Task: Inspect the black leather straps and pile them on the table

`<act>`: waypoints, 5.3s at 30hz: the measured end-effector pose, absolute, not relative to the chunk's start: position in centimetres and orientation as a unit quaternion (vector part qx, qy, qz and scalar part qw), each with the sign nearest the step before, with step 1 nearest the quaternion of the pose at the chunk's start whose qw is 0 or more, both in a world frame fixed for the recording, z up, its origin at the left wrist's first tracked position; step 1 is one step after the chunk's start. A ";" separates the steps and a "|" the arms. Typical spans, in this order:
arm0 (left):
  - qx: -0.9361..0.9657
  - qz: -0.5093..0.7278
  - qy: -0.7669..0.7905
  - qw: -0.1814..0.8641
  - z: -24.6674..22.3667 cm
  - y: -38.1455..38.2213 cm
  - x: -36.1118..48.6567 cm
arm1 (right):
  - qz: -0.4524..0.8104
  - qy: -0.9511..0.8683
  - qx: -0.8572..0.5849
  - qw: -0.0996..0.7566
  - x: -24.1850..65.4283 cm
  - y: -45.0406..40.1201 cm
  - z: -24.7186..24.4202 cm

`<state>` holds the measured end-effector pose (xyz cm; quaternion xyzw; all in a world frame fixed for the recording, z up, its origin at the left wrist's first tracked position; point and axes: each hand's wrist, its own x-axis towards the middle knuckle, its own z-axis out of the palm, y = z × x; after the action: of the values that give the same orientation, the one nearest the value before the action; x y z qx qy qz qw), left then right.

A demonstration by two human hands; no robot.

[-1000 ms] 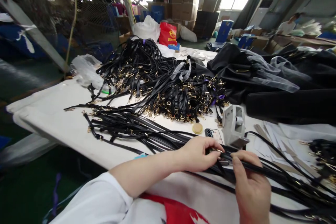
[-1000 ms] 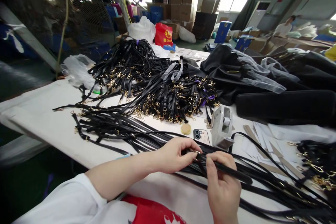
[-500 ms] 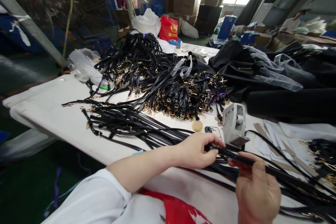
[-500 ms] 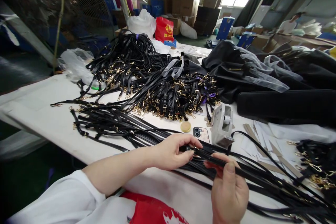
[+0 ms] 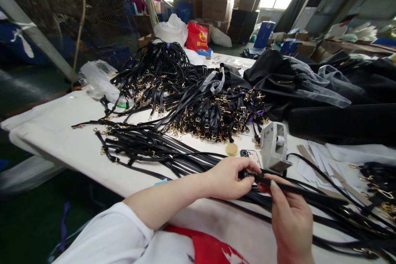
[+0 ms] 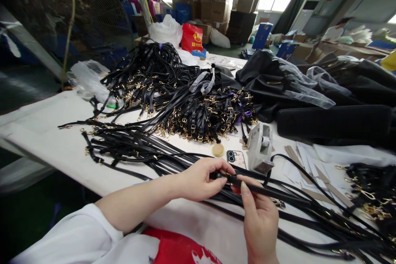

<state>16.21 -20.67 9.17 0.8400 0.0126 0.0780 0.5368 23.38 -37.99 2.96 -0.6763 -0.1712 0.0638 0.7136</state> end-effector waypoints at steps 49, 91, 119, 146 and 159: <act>0.845 0.139 0.091 0.508 8.7 -21.4 16.3 | 0.028 -0.094 -0.629 0.771 22.2 -37.9 3.8; 0.785 0.139 0.013 0.603 8.9 -22.4 15.3 | 0.060 -0.417 -0.764 0.488 26.5 -40.4 6.9; 0.928 0.148 0.046 0.338 10.7 -22.0 14.6 | 0.013 -0.422 -0.738 0.526 23.8 -38.1 6.0; 0.567 0.047 0.102 0.816 9.2 -21.8 16.3 | 0.046 -0.228 -0.724 0.649 22.3 -39.5 5.3; 0.444 0.133 0.155 0.873 9.5 -20.9 16.2 | 0.025 -0.182 -0.705 0.685 21.9 -39.5 5.5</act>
<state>16.25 -20.93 9.50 0.4438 0.1551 0.1326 0.8726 21.90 -39.49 5.52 -0.7052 -0.1821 0.0251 0.6848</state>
